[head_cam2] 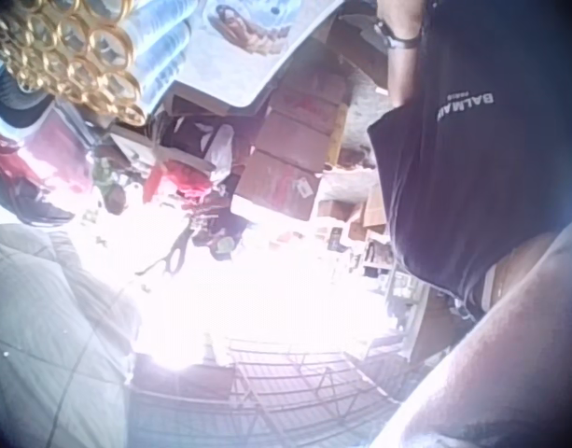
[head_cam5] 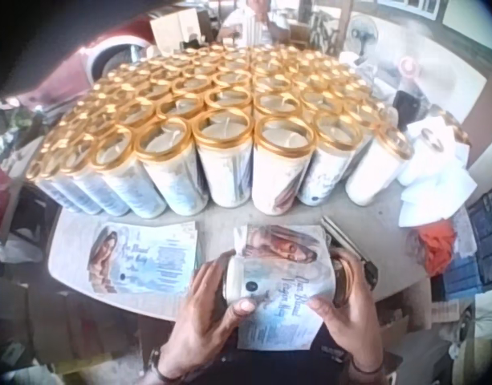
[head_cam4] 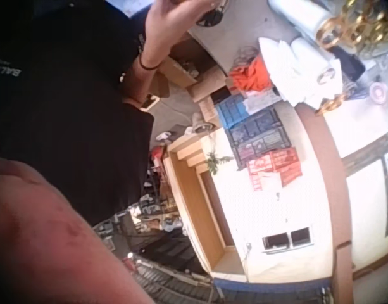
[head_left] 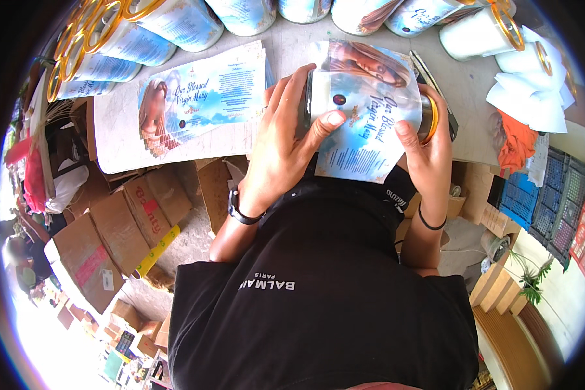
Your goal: The person applies printed labels to cylindrical glass candle jars. They peel the backing from each label, wrap it around the jar, and smooth it into place. Finished jars are set aside on the table.
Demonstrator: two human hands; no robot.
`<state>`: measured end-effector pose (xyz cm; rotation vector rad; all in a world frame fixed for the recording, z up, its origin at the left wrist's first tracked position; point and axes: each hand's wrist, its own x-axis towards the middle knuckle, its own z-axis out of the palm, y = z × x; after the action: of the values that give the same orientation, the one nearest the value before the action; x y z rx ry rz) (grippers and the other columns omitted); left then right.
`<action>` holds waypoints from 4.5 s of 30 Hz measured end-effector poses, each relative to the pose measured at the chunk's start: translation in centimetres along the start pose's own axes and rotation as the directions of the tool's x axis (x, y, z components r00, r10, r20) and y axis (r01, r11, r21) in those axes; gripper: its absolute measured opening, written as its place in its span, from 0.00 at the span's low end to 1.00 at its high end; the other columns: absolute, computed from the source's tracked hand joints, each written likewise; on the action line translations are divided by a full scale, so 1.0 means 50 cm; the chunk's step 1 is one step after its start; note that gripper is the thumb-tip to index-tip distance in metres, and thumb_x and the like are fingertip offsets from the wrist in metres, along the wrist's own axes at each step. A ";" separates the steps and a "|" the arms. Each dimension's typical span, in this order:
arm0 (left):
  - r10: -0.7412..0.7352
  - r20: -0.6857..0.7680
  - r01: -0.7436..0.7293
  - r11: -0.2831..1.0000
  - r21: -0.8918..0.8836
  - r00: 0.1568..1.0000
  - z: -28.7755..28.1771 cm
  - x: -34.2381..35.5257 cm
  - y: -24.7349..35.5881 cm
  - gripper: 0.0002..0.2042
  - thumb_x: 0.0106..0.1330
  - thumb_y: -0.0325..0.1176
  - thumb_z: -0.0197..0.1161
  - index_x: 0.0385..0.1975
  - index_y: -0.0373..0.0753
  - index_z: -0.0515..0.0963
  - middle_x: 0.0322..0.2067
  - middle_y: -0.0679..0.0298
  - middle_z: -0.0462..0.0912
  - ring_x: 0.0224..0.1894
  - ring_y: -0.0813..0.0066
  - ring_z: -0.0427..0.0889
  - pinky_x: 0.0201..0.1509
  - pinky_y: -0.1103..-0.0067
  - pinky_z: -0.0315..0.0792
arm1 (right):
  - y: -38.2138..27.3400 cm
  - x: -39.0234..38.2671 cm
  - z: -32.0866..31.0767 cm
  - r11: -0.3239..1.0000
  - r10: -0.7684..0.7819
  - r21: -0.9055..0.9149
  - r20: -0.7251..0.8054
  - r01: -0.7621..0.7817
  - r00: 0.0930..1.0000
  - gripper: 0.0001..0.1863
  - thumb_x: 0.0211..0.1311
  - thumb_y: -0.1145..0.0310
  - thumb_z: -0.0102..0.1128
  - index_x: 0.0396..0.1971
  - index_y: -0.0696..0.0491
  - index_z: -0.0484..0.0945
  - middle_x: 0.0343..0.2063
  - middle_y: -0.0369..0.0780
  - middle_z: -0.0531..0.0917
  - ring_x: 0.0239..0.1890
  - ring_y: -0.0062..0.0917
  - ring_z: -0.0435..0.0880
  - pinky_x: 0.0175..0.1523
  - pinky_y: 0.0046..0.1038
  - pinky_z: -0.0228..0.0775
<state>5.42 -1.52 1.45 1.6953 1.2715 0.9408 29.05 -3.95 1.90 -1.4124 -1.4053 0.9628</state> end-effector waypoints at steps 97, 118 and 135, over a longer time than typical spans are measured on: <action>-0.028 -0.240 -0.136 0.759 -0.637 0.970 -0.038 0.003 0.140 0.28 0.62 0.40 0.74 0.56 0.31 0.72 0.49 0.57 0.81 0.49 0.72 0.80 0.56 0.74 0.74 | -0.149 -0.012 0.033 0.697 -0.716 -0.127 -0.095 0.705 0.691 0.46 0.46 0.52 0.83 0.57 0.56 0.61 0.52 0.54 0.74 0.51 0.39 0.80 0.54 0.38 0.79; 0.367 -0.387 -0.452 0.879 -0.154 0.846 0.002 0.029 0.114 0.34 0.69 0.59 0.61 0.55 0.29 0.73 0.52 0.47 0.78 0.55 0.55 0.80 0.60 0.63 0.72 | -0.232 0.045 0.015 0.712 -0.701 -0.233 -0.179 0.663 0.690 0.11 0.71 0.72 0.57 0.46 0.62 0.80 0.44 0.47 0.82 0.45 0.31 0.81 0.52 0.31 0.74; -0.295 -0.484 -0.226 0.612 -0.758 0.824 0.062 0.002 0.028 0.44 0.70 0.72 0.39 0.72 0.40 0.55 0.66 0.53 0.67 0.65 0.56 0.73 0.65 0.58 0.73 | -0.142 -0.009 0.081 0.745 -0.091 0.667 0.075 0.018 0.993 0.31 0.80 0.48 0.45 0.60 0.64 0.70 0.52 0.43 0.78 0.52 0.26 0.80 0.57 0.29 0.73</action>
<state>8.76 -2.19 1.51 0.6595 0.9564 1.7626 23.07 -4.45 7.44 -0.7789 -0.9975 1.3459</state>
